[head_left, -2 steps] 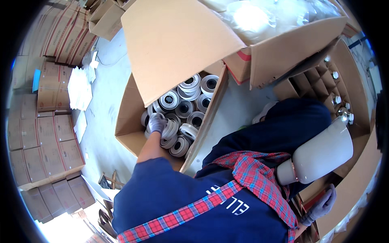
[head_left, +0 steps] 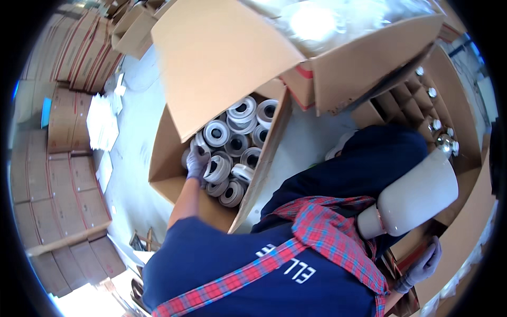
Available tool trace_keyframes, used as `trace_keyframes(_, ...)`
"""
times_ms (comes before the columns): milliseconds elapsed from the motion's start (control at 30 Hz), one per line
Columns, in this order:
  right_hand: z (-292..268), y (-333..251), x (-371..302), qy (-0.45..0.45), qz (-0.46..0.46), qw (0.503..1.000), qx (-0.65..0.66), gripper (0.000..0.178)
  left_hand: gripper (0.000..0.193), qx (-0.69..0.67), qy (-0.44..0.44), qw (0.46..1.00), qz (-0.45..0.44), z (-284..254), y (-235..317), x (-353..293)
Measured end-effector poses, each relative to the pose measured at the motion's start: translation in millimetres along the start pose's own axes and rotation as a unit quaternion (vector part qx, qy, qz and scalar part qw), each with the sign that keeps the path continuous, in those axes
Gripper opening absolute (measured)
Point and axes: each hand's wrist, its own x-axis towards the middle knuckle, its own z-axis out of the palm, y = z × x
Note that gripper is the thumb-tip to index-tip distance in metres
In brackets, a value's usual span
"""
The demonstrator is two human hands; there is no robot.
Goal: The person assembles a white thermos by inserting a metal liner, placing a white plastic ring, and screwing on the lid. They repeat this process for multiple units, handling plastic bags and placing finished thermoses into a box.
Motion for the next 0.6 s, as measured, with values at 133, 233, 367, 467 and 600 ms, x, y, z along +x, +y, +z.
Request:
trace_keyframes(133,-2.6,-98.6,17.4,-0.007,-0.06,0.991,0.123,0.034,0.016,-0.138,-0.222,0.89,0.375,-104.6,195.9,-70.2)
trace_keyframes(233,15.0,-172.9,42.5,-0.23,-0.041,0.888,0.396,0.054,0.023,-0.108,-0.148,0.629,0.756,-127.6,324.1,-125.9)
trace_keyframes(367,46.5,-179.4,92.8,-0.265,-0.056,0.845,0.461,0.077,0.039,-0.125,-0.022,0.445,0.886,-91.7,460.3,-189.6)
trace_keyframes(467,23.2,-148.4,137.0,-0.164,0.008,0.757,0.633,0.07,0.077,-0.4,-0.081,0.616,0.673,-77.9,514.7,-191.5)
trace_keyframes(600,19.7,-128.4,169.9,-0.113,-0.1,0.817,0.556,0.066,0.084,-0.571,-0.661,0.416,0.253,-21.7,550.9,-175.9)
